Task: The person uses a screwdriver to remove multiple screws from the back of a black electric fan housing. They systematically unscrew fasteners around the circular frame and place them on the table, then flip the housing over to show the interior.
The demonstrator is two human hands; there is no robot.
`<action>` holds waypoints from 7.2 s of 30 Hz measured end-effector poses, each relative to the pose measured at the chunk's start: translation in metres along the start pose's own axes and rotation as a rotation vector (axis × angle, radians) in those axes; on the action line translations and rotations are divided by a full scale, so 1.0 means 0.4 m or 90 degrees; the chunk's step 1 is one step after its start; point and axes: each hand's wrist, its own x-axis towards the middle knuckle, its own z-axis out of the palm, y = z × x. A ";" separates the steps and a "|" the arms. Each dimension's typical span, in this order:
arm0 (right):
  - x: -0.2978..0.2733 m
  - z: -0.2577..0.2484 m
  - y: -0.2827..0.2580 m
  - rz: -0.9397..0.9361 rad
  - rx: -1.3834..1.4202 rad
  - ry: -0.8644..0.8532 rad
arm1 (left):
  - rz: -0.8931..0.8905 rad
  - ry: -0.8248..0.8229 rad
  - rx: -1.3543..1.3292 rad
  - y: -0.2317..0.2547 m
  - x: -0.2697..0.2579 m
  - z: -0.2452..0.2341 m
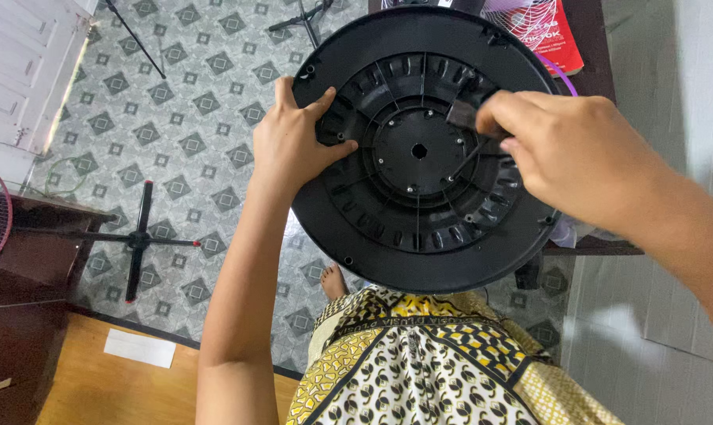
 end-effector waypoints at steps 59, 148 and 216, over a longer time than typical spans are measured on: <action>-0.046 0.064 -0.062 -0.111 -0.034 0.348 | -0.051 -0.030 -0.020 0.028 -0.034 -0.038; -0.032 0.090 -0.057 0.031 0.074 0.331 | -0.074 0.002 -0.047 -0.021 -0.050 0.013; -0.024 0.066 -0.053 -0.088 0.049 0.327 | -0.089 -0.004 -0.019 -0.009 -0.059 -0.003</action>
